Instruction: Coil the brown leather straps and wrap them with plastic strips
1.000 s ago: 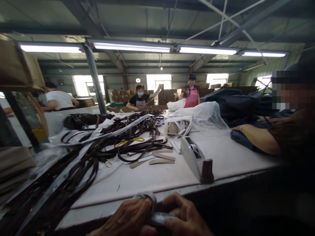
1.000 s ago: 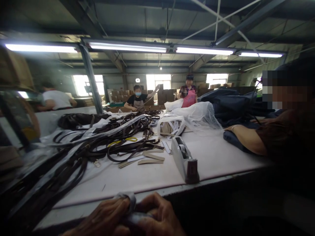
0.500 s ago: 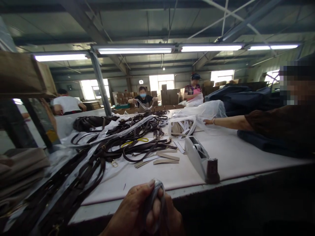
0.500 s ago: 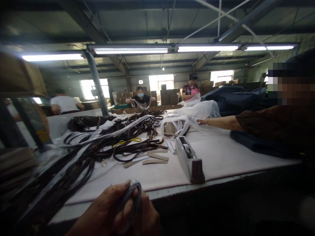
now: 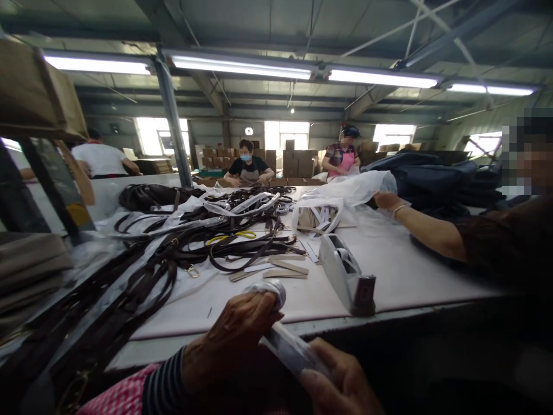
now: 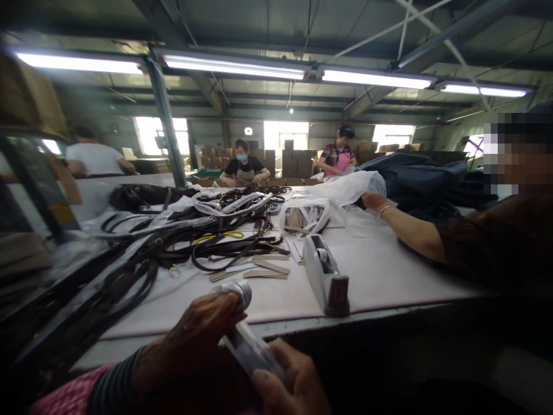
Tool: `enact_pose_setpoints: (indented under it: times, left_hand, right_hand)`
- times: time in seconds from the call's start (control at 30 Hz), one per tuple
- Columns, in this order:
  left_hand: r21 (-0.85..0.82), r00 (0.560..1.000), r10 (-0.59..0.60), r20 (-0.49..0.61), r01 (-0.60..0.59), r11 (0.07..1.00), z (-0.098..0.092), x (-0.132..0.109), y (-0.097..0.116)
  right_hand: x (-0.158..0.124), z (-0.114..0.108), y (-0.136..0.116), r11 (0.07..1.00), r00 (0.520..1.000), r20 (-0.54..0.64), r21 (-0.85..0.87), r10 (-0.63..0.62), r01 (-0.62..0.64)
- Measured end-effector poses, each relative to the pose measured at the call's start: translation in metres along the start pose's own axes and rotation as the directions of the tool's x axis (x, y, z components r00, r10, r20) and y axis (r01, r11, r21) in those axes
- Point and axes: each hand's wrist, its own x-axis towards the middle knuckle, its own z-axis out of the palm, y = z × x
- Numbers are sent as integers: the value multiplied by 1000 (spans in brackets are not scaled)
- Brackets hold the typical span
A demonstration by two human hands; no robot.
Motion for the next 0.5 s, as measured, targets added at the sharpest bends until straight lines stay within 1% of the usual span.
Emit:
enact_pose_setpoints:
  times: [0.03, 0.07, 0.1, 0.13, 0.17, 0.2, 0.23, 0.27, 0.33, 0.37, 0.4, 0.43, 0.5]
  left_hand:
    - [26, 996, 30, 79, -32, 999, -1, -9, 2]
    - [15, 987, 22, 158, -25, 1000, -3, -17, 6]
    - [-19, 975, -11, 221, 16, 1000, -7, -24, 11]
    - [-74, 962, -66, 267, 88, 993, -12, -30, 17]
    - [-165, 939, -136, 317, 196, 967, -17, -33, 23]
    - [-275, 907, -203, 369, 315, 909, -22, -35, 31]
    - [-383, 872, -260, 415, 427, 819, -27, -35, 38]
    - [-473, 834, -308, 457, 522, 710, -30, -33, 45]
    - [-579, 775, -350, 526, 628, 520, -32, -22, 57]
    - [-621, 758, -365, 540, 652, 435, -31, -15, 62]
    - [-675, 752, -386, 534, 654, 342, -30, -6, 66]
    - [-737, 748, -405, 526, 638, 221, -28, 4, 70]
    - [-837, 742, -455, 493, 547, -15, -28, 23, 74]
  right_hand:
    - [0, -11, -14, 998, 999, 15, 47, 46, -46]
    - [1, -21, -26, 995, 997, 12, 74, 70, -71]
    - [3, -29, -35, 992, 996, 8, 90, 88, -88]
    - [7, -35, -40, 993, 996, -2, 85, 85, -84]
    - [12, -40, -42, 997, 998, -21, 60, 57, -56]
    - [17, -42, -41, 1000, 999, -49, 16, 15, -14]
    - [23, -42, -38, 998, 996, -84, -51, -42, 38]
    - [27, -39, -33, 986, 986, -125, -140, -113, 95]
    - [33, -26, -20, 930, 950, -178, -313, -257, 193]
    - [33, -17, -13, 905, 933, -190, -364, -305, 221]
    - [32, -6, -5, 891, 916, -213, -385, -339, 240]
    - [30, 5, 2, 888, 897, -249, -382, -365, 255]
    - [26, 27, 17, 895, 856, -340, -360, -390, 264]
